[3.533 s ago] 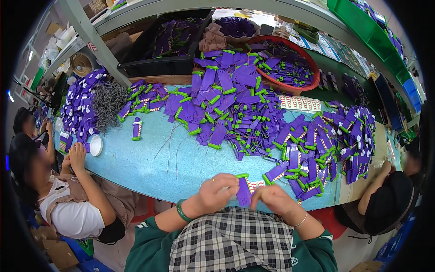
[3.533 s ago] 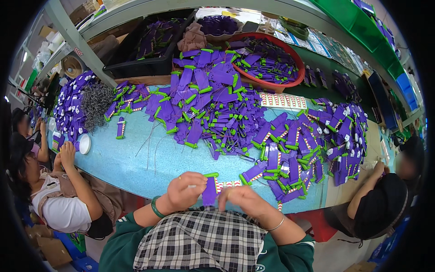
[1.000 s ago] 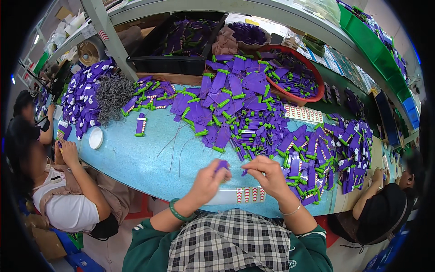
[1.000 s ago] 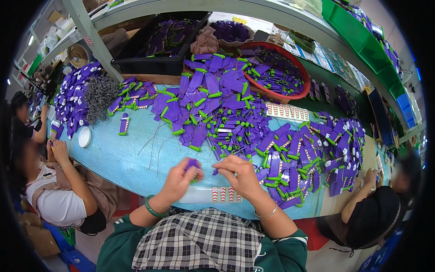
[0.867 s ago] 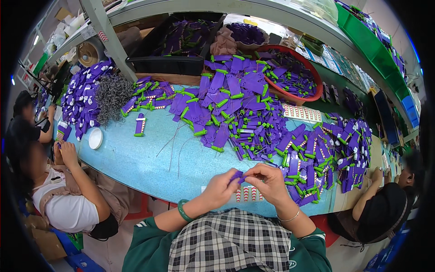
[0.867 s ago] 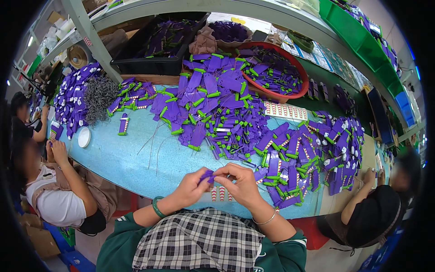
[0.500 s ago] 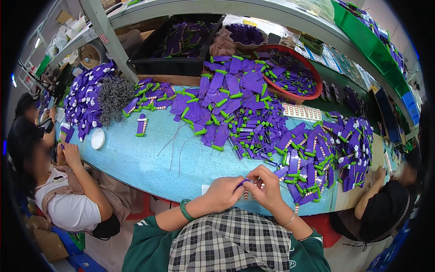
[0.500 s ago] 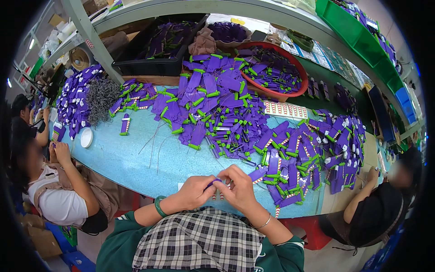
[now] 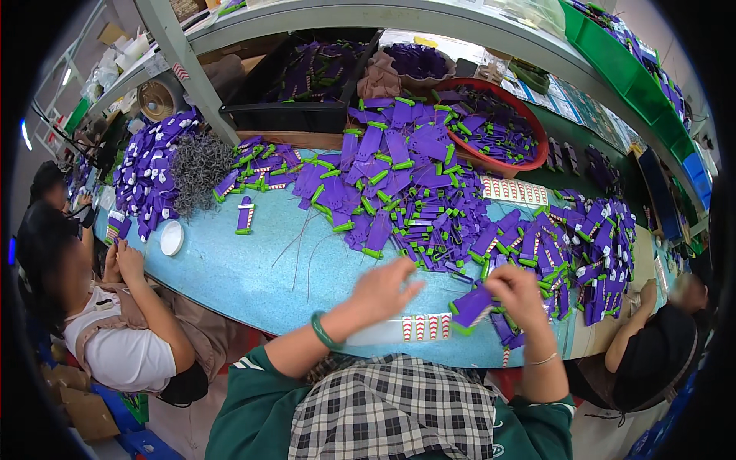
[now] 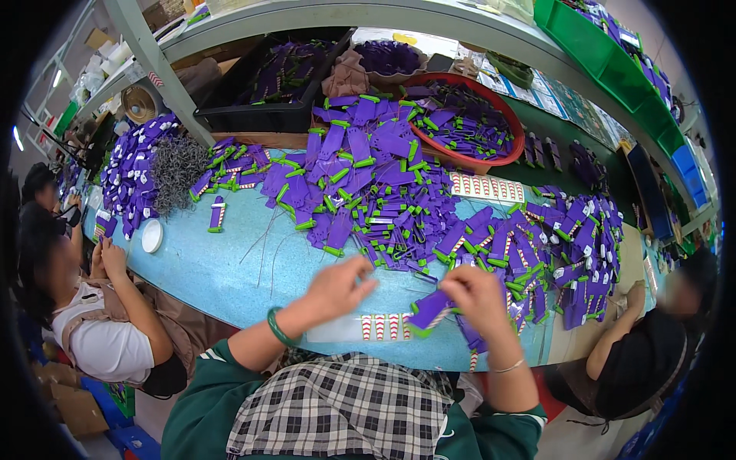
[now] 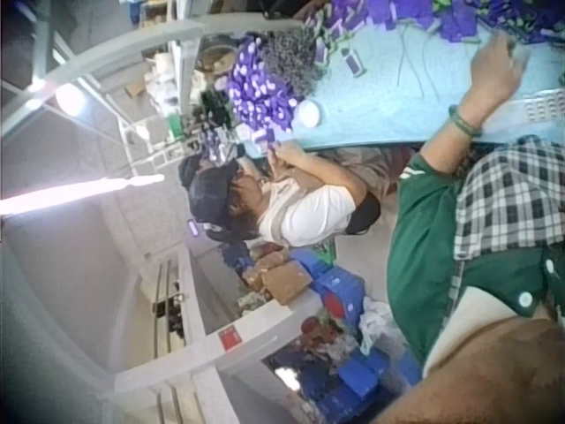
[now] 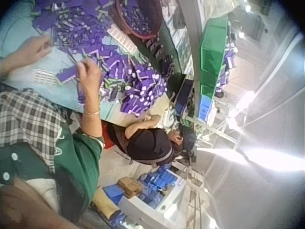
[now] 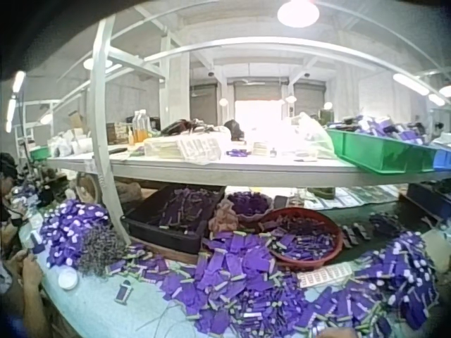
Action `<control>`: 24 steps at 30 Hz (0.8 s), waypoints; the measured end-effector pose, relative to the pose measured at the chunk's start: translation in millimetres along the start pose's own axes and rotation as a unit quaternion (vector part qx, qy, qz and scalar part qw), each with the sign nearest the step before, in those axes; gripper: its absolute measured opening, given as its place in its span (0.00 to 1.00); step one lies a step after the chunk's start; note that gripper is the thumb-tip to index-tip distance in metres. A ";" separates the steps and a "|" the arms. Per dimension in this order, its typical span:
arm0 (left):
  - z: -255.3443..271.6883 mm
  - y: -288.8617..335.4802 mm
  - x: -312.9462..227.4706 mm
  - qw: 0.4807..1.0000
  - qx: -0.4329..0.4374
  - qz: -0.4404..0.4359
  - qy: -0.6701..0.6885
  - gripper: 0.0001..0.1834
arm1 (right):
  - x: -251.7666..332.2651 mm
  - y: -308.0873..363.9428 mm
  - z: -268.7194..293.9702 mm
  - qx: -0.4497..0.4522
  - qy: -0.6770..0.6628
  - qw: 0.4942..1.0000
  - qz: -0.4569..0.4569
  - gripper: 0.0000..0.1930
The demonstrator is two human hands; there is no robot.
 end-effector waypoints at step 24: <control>47.3 11.4 21.8 0.987 -0.062 0.010 -0.150 0.17 | 63.4 35.1 -121.2 0.057 0.223 0.958 0.171 0.14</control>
Point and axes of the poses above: each hand's wrist, its own y-axis away from the middle knuckle, its own z-axis out of the back of the hand, x = y × z, the point moved 8 cm from there along -y, towards the middle knuckle, and after that the axes turned 10 degrees about y, right-handed, at the moved point
